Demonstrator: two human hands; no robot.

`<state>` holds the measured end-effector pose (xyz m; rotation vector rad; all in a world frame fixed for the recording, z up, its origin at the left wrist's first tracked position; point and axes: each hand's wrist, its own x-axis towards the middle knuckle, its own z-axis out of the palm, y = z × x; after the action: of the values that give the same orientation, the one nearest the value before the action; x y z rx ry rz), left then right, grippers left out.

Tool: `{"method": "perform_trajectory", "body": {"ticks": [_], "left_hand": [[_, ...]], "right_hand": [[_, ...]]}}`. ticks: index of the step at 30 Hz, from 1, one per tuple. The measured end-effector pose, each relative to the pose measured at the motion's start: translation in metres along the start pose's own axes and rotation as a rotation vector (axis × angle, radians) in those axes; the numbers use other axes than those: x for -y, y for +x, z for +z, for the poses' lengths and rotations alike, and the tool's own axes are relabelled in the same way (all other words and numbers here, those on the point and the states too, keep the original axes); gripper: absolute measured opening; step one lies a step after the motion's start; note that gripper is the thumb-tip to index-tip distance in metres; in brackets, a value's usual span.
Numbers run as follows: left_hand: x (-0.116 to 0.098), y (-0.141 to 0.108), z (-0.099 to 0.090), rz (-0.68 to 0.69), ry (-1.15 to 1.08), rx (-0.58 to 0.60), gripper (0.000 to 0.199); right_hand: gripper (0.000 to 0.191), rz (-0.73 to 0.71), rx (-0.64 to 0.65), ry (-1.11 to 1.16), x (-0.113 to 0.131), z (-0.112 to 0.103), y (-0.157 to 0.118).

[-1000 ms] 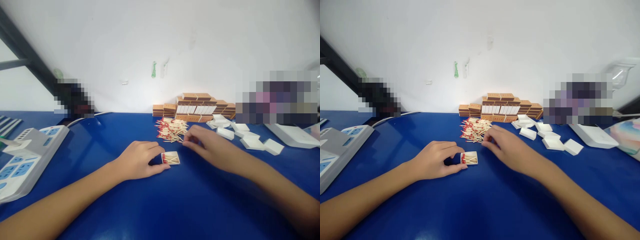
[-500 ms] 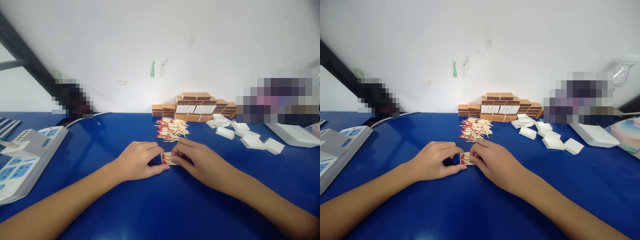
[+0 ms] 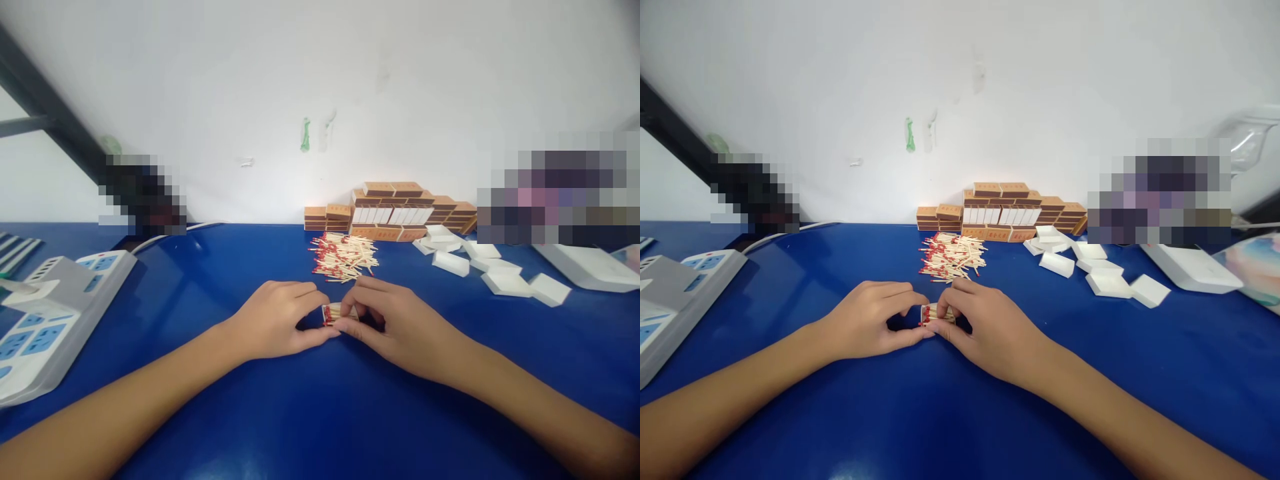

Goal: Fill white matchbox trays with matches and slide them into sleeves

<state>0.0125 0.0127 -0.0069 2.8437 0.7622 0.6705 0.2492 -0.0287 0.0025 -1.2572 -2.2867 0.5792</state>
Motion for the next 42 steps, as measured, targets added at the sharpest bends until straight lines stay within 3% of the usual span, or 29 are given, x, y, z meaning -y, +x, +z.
{"method": "perform_trajectory", "body": {"ticks": [15,22,42], "left_hand": [[0.001,-0.001,0.001,0.005,0.021,0.025,0.038],[0.005,-0.001,0.002,0.047,0.005,0.007,0.045],[0.003,-0.002,0.003,0.089,0.014,-0.005,0.040]], "right_hand": [[0.007,-0.050,-0.064,-0.041,-0.005,-0.003,0.000],[0.015,-0.087,0.078,0.085,-0.002,-0.007,-0.002],[0.015,0.055,0.199,0.049,0.009,-0.002,-0.005]]}}
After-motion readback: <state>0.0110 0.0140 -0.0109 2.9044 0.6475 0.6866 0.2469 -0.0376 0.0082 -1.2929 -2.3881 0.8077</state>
